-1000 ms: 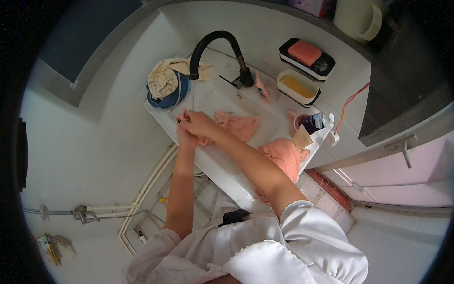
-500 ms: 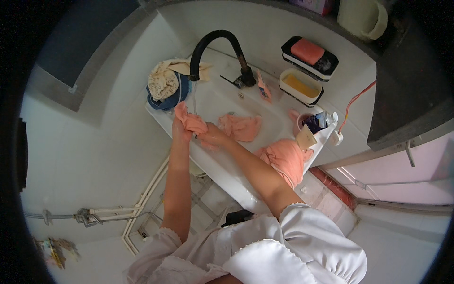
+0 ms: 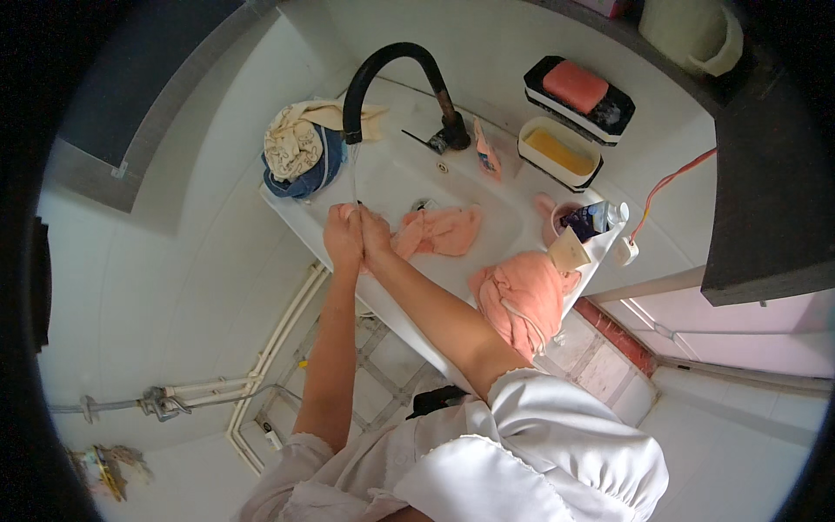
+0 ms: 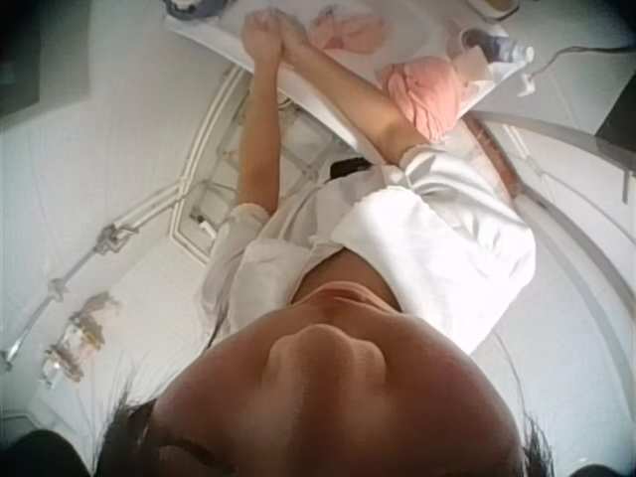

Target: The person washes pink fabric items in a sink by hand, rinsing them under running water and wringing them out.

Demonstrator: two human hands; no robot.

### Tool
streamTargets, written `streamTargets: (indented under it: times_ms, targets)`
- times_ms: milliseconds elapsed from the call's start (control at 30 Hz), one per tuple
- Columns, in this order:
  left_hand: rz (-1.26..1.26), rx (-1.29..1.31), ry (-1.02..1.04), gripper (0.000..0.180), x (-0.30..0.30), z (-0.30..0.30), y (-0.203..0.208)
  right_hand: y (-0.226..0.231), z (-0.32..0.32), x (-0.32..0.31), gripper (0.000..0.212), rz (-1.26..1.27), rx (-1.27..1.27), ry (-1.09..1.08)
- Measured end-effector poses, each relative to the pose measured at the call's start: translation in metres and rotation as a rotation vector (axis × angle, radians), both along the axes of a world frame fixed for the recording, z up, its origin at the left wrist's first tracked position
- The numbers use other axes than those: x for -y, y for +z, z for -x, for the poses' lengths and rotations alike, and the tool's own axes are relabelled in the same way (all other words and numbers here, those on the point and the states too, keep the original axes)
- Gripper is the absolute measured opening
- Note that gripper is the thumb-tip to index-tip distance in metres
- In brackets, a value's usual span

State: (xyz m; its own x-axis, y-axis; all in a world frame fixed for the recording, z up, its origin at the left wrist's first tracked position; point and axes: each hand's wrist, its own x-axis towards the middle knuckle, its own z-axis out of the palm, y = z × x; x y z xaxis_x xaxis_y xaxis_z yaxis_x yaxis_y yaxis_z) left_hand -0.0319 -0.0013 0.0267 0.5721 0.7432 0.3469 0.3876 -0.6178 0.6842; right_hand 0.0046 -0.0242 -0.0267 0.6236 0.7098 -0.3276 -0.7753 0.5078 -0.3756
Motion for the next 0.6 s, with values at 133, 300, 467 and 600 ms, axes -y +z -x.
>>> streamTargets:
  times_ms: [133, 300, 467, 600]
  targets:
    - [0.002, -0.214, -0.039, 0.03, -0.017, 0.005, 0.003, 0.016, 0.012, 0.0, 0.02, 0.056, -0.227, 0.062]
    - [-0.247, -0.531, -0.199, 0.03, -0.029, 0.005, -0.023, 0.011, 0.022, 0.01, 0.021, 0.041, -0.281, 0.067]
    - [0.07, -0.374, -0.179, 0.027, -0.01, 0.005, -0.023, -0.008, 0.011, 0.025, 0.023, 0.189, -0.081, 0.126]
    - [-0.02, 0.013, -0.212, 0.03, -0.033, 0.041, -0.07, -0.014, 0.023, 0.021, 0.022, 0.132, -0.068, 0.28]
